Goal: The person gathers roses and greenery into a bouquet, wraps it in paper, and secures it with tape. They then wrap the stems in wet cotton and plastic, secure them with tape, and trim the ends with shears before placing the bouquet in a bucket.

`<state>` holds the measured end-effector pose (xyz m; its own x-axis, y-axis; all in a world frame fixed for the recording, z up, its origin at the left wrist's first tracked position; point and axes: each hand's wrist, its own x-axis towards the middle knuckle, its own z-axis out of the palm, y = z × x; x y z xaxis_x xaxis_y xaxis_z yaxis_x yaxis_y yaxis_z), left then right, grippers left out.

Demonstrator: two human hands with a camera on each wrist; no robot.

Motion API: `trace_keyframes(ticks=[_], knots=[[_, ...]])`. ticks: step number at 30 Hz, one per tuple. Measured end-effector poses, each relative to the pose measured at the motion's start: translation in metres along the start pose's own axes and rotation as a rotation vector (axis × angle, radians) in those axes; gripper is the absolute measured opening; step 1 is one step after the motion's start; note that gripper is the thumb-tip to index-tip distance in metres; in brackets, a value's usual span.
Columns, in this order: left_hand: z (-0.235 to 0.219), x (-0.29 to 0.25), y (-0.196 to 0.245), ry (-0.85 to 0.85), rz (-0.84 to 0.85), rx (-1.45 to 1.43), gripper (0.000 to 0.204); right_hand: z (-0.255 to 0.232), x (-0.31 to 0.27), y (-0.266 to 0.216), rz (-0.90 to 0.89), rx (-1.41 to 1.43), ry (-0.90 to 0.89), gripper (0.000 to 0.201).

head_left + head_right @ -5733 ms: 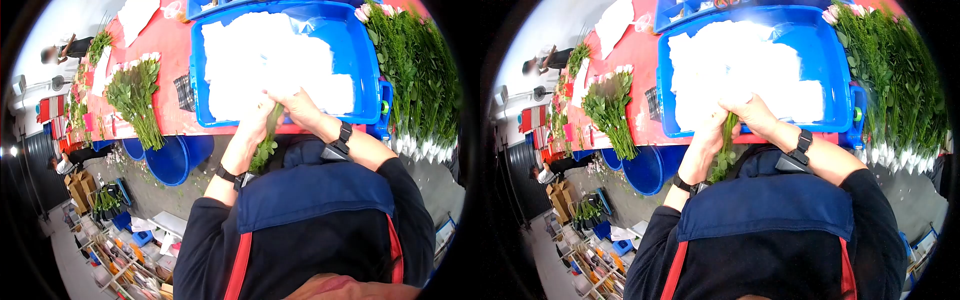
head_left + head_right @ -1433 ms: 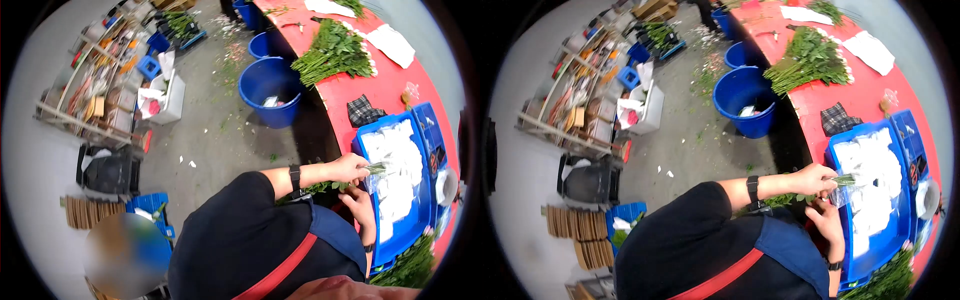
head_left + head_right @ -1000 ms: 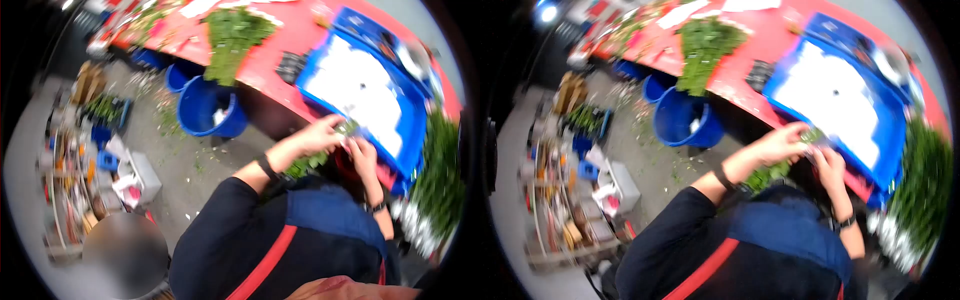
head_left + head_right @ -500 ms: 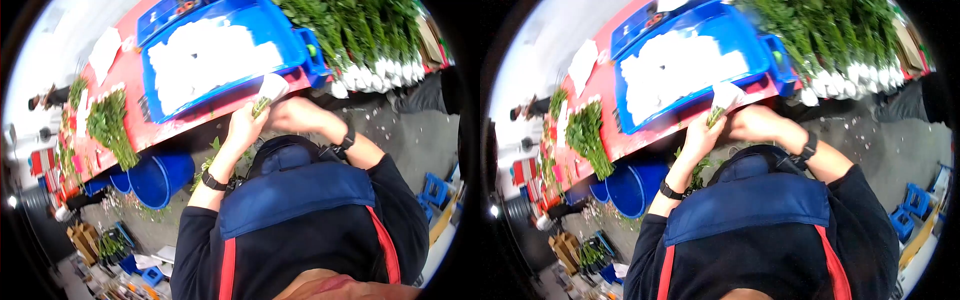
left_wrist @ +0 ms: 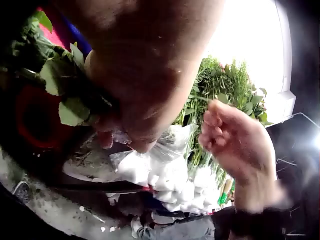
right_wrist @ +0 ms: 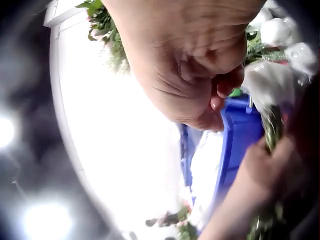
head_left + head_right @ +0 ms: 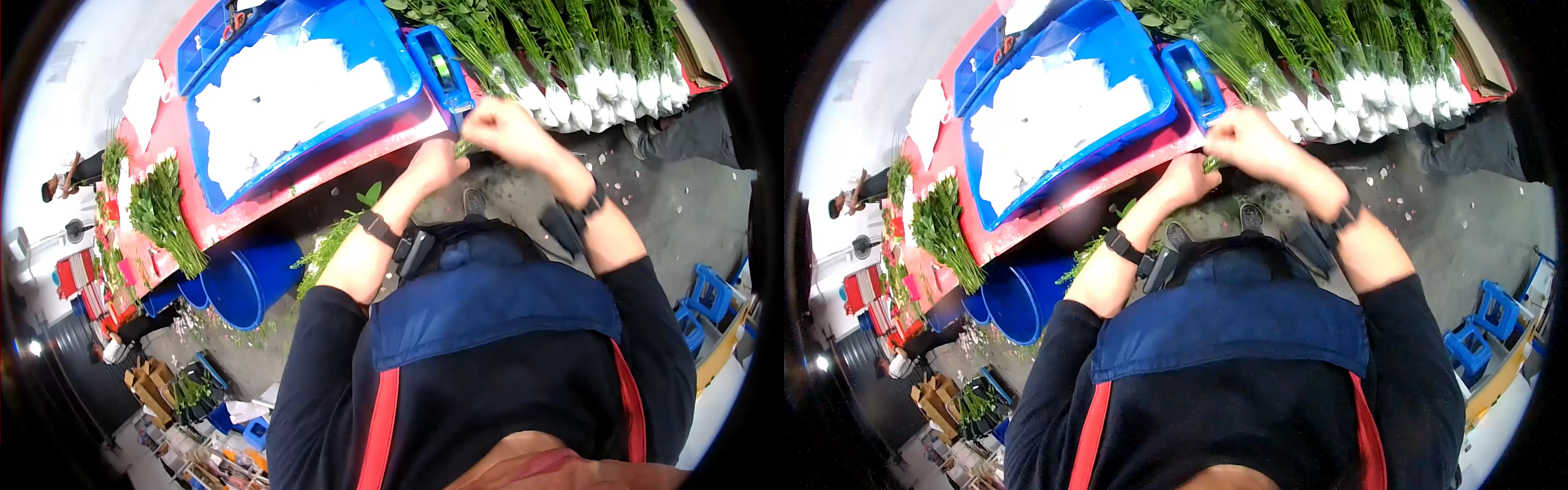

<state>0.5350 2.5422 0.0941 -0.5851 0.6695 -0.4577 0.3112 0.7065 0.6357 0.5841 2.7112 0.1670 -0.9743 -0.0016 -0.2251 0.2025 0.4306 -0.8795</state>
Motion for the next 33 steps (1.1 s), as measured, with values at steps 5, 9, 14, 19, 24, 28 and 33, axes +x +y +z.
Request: trace_keyframes(ticks=[5,9,14,19,24,28,33], knots=[[-0.041,-0.024,0.043,-0.406,-0.107,-0.558,0.021,0.015,-0.055,0.068,0.049,0.345,0.041,0.014],[-0.039,-0.047,0.070,-0.237,-0.079,-0.362,0.032,0.015,-0.040,0.075,-0.154,0.514,0.089,0.024],[-0.028,-0.077,0.081,-0.081,0.035,-0.278,0.031,0.001,0.007,0.032,-0.698,-0.281,0.332,0.028],[-0.031,-0.087,0.071,0.132,0.061,-0.128,0.026,0.017,0.022,0.096,-0.935,-0.637,0.207,0.016],[-0.025,-0.076,0.040,0.454,-0.036,-0.013,0.025,0.051,0.030,0.147,-0.442,-0.207,0.030,0.011],[-0.042,-0.087,-0.008,0.664,-0.158,0.197,0.024,0.063,-0.024,0.010,-0.056,0.290,-0.503,0.013],[-0.026,-0.105,-0.026,0.476,-0.210,0.362,0.016,0.074,0.011,-0.059,0.251,0.636,-0.559,0.022]])
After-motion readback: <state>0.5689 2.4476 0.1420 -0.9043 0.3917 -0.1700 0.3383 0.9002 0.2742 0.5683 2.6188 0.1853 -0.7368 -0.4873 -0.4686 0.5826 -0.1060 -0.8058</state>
